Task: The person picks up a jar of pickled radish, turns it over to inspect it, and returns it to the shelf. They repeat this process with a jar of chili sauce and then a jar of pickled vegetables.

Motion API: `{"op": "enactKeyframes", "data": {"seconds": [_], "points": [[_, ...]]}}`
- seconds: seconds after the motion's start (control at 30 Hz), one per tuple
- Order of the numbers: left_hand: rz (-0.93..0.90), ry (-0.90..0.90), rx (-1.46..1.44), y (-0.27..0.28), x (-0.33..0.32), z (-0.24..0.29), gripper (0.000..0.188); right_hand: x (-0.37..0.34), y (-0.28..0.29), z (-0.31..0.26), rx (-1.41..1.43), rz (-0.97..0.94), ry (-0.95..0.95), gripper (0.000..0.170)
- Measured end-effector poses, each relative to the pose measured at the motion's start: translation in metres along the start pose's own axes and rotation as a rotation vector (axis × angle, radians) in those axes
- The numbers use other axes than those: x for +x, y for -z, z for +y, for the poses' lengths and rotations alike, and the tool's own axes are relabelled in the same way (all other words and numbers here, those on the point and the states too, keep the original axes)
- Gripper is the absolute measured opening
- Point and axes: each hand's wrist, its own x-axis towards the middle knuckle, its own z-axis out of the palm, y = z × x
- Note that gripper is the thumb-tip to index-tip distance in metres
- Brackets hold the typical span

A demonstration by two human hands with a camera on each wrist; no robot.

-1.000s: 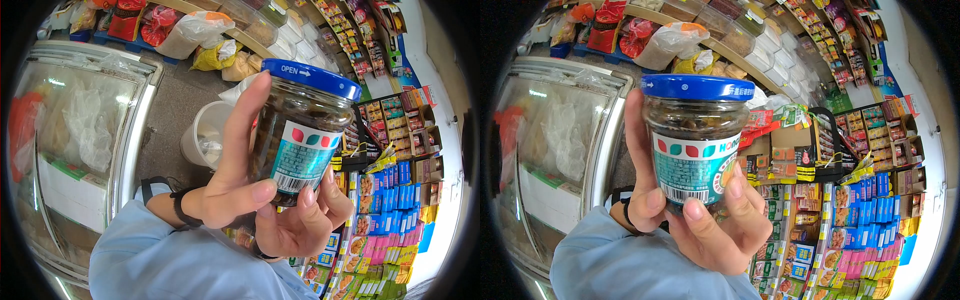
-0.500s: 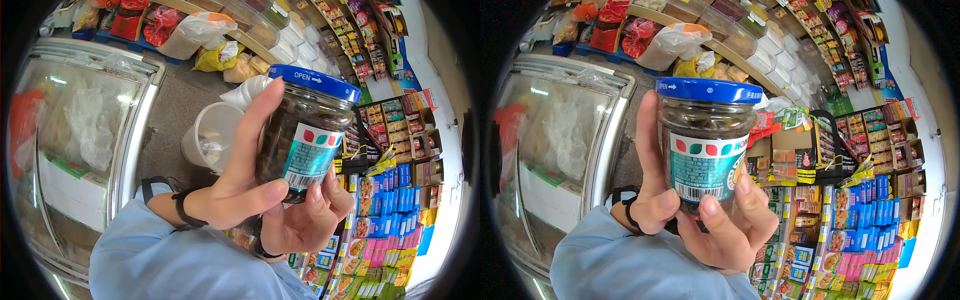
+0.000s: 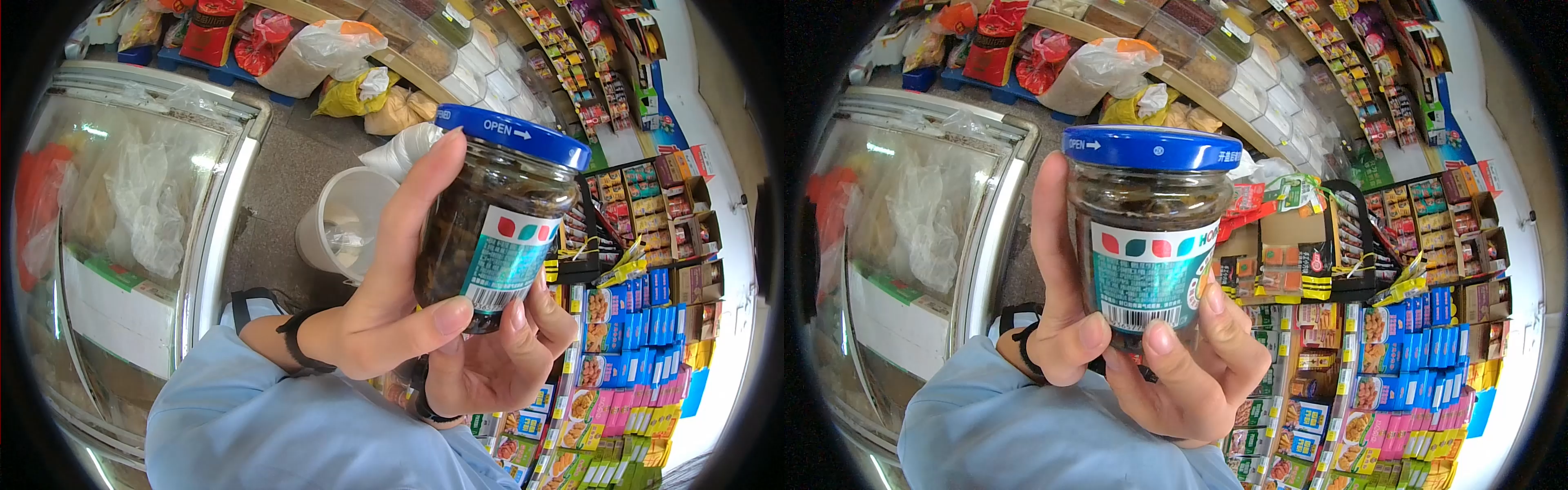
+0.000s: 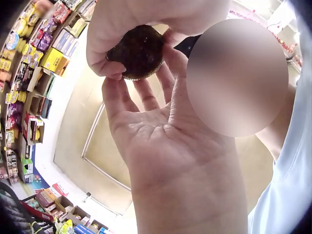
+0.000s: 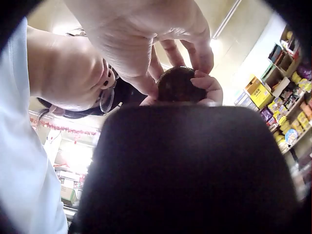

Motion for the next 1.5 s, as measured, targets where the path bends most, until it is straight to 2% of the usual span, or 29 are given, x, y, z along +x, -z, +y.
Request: {"op": "enactKeyframes", "data": {"seconds": [0.2,1.0,1.2,1.5], "points": [[-0.021,0.012,0.026,0.0024,-0.0002,0.0,0.096,-0.0013,-0.0004,0.0011,-0.01,0.016,0.009,0.052],[0.083,0.046,0.063,-0.0046,-0.0049,-0.0005,0.093,-0.0053,0.0055,0.0027,-0.013,-0.034,-0.016,0.049],[0.082,0.092,0.171,-0.0004,-0.0073,0.0007,0.092,-0.0054,0.0067,0.003,-0.037,-0.055,-0.031,0.047],[0.112,0.072,0.125,-0.0019,-0.0064,-0.0031,0.092,-0.0048,0.0042,0.0042,-0.036,-0.039,-0.034,0.047]]}}
